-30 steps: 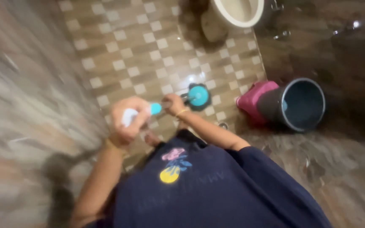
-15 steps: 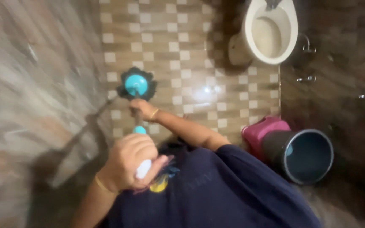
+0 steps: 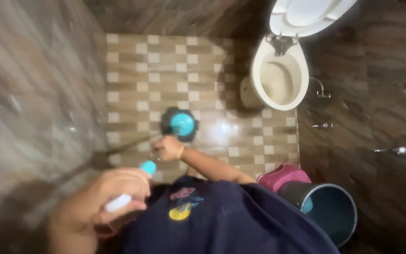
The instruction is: The person mops the checkered tile floor of a small bathroom using a long-handled spin mop, pushing and pulling the mop head across the floor around the toilet and along the walls. Near the end, the person carries the mop to a bucket in an adjacent area and dips the mop head into it.
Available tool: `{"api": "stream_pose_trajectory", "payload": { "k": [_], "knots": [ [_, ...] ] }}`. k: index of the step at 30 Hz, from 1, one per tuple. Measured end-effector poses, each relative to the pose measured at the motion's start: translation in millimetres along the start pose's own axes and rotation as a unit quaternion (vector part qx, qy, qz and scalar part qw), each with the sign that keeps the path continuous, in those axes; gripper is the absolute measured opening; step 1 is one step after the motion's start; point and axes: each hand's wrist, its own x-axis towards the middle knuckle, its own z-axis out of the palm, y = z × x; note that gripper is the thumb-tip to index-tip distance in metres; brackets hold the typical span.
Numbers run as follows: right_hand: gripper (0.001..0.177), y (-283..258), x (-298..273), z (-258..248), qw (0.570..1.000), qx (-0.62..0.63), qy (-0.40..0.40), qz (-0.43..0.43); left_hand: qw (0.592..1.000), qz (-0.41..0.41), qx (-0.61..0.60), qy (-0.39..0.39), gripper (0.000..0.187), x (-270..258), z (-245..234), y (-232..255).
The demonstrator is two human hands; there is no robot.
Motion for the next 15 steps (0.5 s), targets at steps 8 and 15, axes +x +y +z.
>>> {"api": "stream_pose_trajectory", "payload": {
  "k": [8, 15],
  "knots": [
    [0.026, 44.9, -65.2, -97.3, 0.975, -0.103, 0.040, 0.192, 0.961, -0.059, -0.264, -0.053, 0.014, 40.5, -2.7, -137.2],
    [0.022, 119.9, -94.2, -130.8, 0.843, -0.153, 0.107, 0.504, 0.979, -0.090, -0.178, 0.035, 0.010, 78.8, 24.3, -297.2]
  ]
}}
